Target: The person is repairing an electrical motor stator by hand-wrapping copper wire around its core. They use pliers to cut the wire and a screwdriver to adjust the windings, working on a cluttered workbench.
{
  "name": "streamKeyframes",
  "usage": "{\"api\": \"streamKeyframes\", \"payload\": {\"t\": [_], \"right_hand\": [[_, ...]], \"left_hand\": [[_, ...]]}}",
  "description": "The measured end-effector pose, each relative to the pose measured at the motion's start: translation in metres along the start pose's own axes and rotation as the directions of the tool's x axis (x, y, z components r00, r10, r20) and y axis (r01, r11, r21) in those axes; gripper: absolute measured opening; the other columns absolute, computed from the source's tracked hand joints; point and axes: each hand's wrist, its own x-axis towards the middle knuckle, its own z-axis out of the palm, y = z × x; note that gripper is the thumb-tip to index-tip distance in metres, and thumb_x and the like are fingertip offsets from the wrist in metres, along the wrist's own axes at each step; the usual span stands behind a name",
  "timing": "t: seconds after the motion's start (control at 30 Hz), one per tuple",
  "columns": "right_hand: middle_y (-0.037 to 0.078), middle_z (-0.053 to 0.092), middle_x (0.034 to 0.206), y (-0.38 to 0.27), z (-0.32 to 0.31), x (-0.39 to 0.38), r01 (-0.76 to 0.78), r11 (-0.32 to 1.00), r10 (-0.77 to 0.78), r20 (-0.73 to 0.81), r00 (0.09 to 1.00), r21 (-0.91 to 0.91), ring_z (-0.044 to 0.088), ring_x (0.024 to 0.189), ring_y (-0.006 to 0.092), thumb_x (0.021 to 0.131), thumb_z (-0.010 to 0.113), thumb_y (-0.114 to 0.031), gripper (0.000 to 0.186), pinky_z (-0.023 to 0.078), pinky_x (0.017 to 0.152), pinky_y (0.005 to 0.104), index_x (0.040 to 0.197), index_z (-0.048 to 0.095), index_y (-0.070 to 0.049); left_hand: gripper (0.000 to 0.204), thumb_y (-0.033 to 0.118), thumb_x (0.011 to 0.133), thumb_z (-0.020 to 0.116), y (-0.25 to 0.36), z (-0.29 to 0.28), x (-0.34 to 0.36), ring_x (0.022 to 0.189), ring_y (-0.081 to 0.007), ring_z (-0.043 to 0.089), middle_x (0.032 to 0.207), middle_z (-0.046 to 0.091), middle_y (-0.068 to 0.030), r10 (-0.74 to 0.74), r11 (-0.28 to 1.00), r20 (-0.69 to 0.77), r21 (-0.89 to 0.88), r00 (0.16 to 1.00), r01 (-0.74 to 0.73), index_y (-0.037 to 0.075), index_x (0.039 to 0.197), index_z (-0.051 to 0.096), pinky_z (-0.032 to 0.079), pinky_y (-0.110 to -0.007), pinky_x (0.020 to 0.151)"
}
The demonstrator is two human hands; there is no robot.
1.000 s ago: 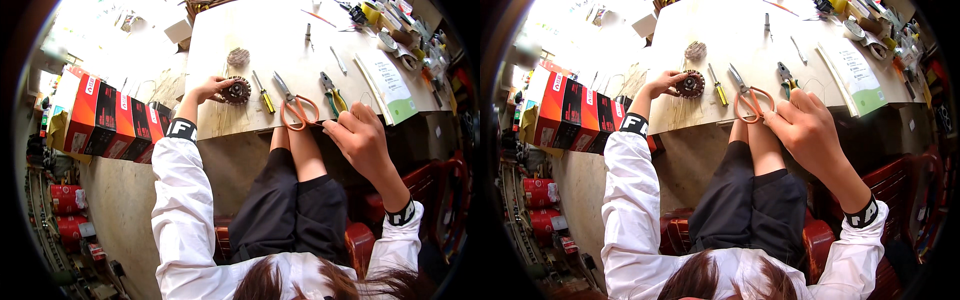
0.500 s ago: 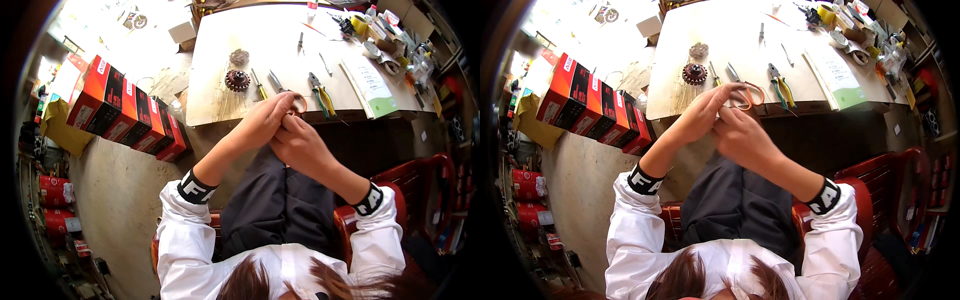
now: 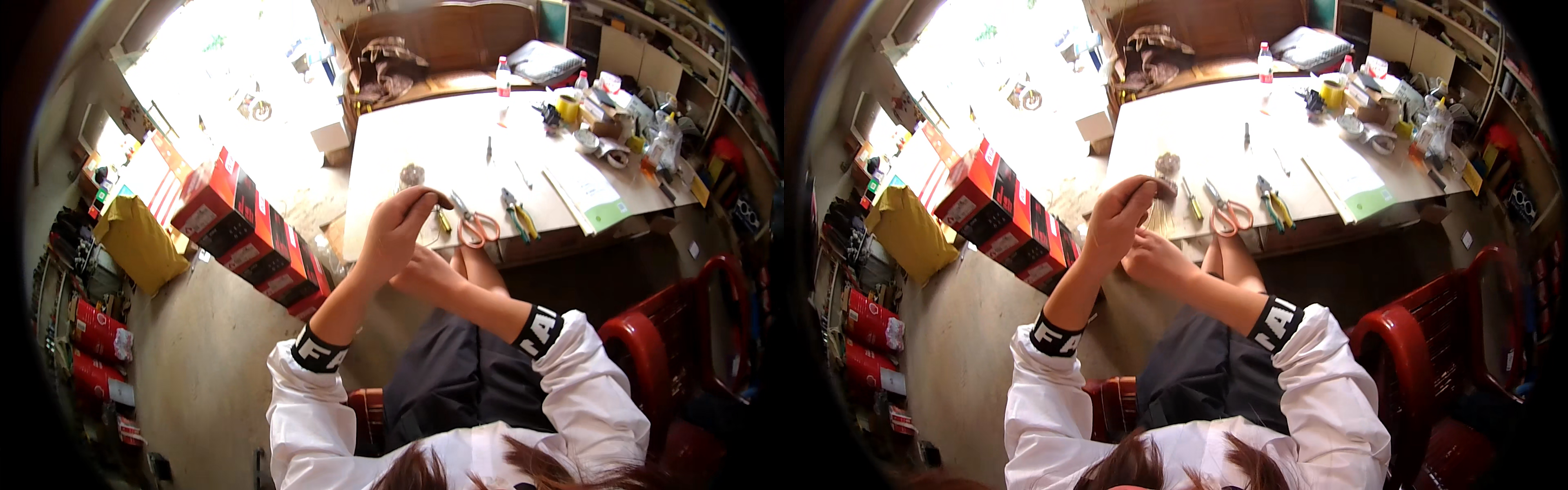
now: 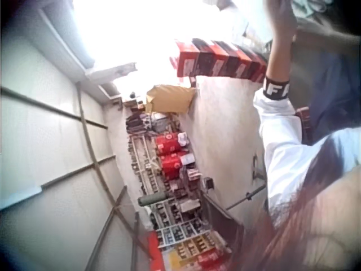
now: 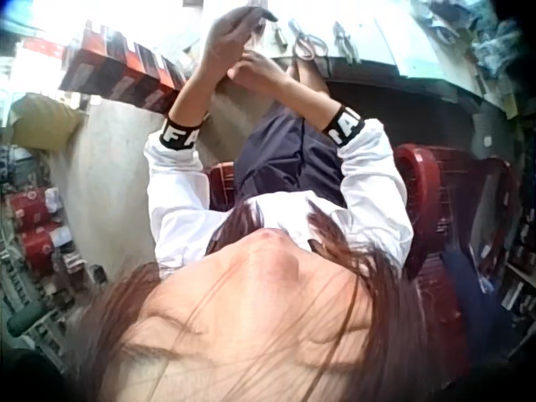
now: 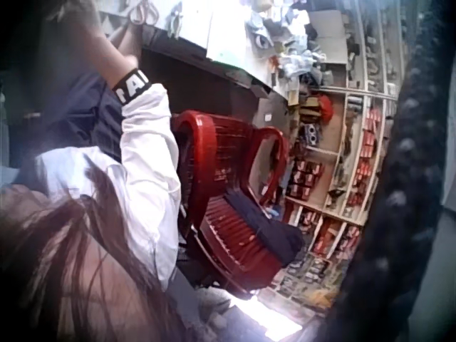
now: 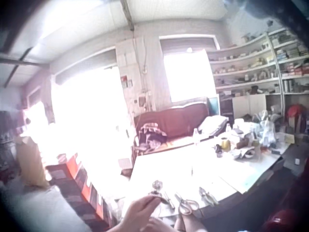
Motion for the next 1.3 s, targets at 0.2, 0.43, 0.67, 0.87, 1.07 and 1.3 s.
{"api": "streamKeyframes", "payload": {"t": [0.2,0.43,0.67,0.87,1.07,1.3], "right_hand": [[0.002,0.060,0.087,-0.006,-0.006,0.019,0.035,0.997,-0.036,0.013,0.999,0.075,0.056,0.099,0.0177,0.070,0.061,-0.013,0.005,0.045,0.087,0.0302,0.068,0.063,-0.009],[0.013,0.065,0.110,-0.012,-0.085,0.025,-0.436,0.091,0.436,0.358,0.826,0.895,0.062,0.104,0.0255,0.098,0.052,-0.016,0.026,0.051,0.090,0.0362,0.113,0.062,0.003],[0.014,0.059,0.125,-0.018,-0.107,0.037,-0.084,-0.790,0.467,0.686,0.559,0.607,0.060,0.114,0.0270,0.105,0.040,-0.026,0.039,0.050,0.099,0.0402,0.128,0.050,0.004],[0.012,0.064,0.111,-0.026,-0.091,0.025,-0.145,-0.871,0.295,0.737,0.608,0.469,0.065,0.101,0.0232,0.104,0.048,-0.029,0.032,0.055,0.092,0.0350,0.118,0.054,0.000],[0.009,0.065,0.099,-0.036,-0.110,0.019,-0.208,-0.929,0.150,0.824,0.547,0.307,0.060,0.076,0.0133,0.106,0.041,-0.034,0.038,0.050,0.066,0.0236,0.116,0.056,0.000],[-0.004,0.049,0.079,-0.029,-0.130,-0.004,-0.364,-0.818,0.243,0.841,0.484,0.446,0.033,0.062,0.0017,0.105,0.046,-0.025,0.027,0.027,0.053,0.0170,0.116,0.061,-0.006]], "left_hand": [[0.038,0.028,0.105,0.047,0.012,-0.012,0.005,0.057,-0.0021,0.027,0.064,0.033,0.0078,-0.013,0.959,-0.275,-0.274,0.961,-0.066,0.006,0.075,0.053,0.024,-0.021,0.051],[0.037,0.018,0.099,0.057,0.024,-0.029,0.017,0.060,-0.0196,0.038,0.067,0.042,-0.0082,0.352,0.927,-0.442,0.286,0.825,-0.242,-0.003,0.071,0.044,0.034,-0.036,0.058],[0.031,0.013,0.094,0.060,0.014,-0.041,0.022,0.063,-0.0316,0.044,0.068,0.043,-0.0147,0.480,0.825,-0.441,0.521,0.758,-0.219,-0.003,0.070,0.047,0.035,-0.042,0.060],[0.032,0.013,0.093,0.062,0.013,-0.040,0.022,0.062,-0.0326,0.044,0.067,0.042,-0.0150,0.548,0.767,-0.389,0.587,0.740,-0.259,-0.002,0.069,0.046,0.035,-0.042,0.060],[0.032,0.013,0.092,0.065,-0.005,-0.053,0.027,0.062,-0.0334,0.045,0.067,0.044,-0.0144,0.543,0.763,-0.436,0.614,0.718,-0.204,-0.002,0.070,0.048,0.035,-0.042,0.059],[0.035,0.017,0.094,0.065,-0.013,-0.066,0.027,0.056,-0.0241,0.038,0.063,0.042,-0.0112,0.457,0.822,-0.476,0.548,0.751,-0.153,-0.003,0.069,0.049,0.033,-0.038,0.054]]}}
